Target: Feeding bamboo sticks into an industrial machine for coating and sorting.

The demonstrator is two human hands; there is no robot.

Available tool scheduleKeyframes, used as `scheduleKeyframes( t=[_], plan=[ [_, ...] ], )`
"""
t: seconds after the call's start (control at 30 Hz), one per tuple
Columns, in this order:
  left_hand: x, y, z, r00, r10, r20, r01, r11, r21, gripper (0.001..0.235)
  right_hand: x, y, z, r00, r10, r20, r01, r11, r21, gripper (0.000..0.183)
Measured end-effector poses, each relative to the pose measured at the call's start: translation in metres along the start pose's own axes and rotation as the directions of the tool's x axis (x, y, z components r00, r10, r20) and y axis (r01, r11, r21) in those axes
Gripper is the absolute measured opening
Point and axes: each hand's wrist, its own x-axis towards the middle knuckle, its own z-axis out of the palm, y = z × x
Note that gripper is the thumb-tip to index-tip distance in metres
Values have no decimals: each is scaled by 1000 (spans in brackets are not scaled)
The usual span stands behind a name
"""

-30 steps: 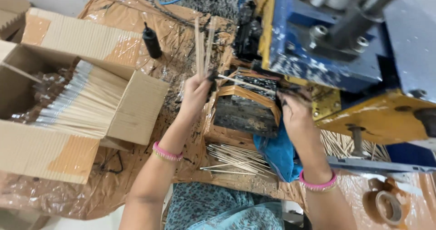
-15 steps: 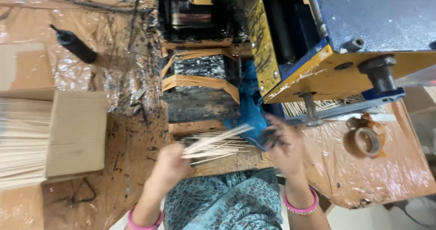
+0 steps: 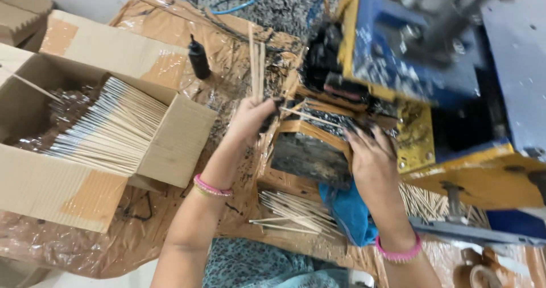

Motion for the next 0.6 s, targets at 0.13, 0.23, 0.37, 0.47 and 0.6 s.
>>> scheduleKeyframes(
  t=[0.13, 0.23, 0.37, 0.47, 0.6],
  plan=[
    [9, -15, 7, 994, -74, 84, 88, 980, -180, 19, -2, -8, -4, 996, 88, 6, -87, 992, -86, 50],
    [8, -18, 6, 994, -53, 93, 67, 986, -155, 23, -5, -7, 0, 981, 190, 39, -188, 980, -58, 46],
    [0, -8, 8, 992, -71, 105, 87, 983, -160, 23, 0, 13, 9, 928, 345, 141, -355, 934, 49, 31],
    [-12, -37, -6, 991, -39, 125, 58, 987, -152, 27, 2, 23, 16, 969, 238, 68, -247, 949, 195, 25],
    [-62, -81, -35, 993, 119, -24, -106, 944, 314, 22, -24, 9, -8, 978, 40, -206, -11, 991, 137, 29]
  ],
)
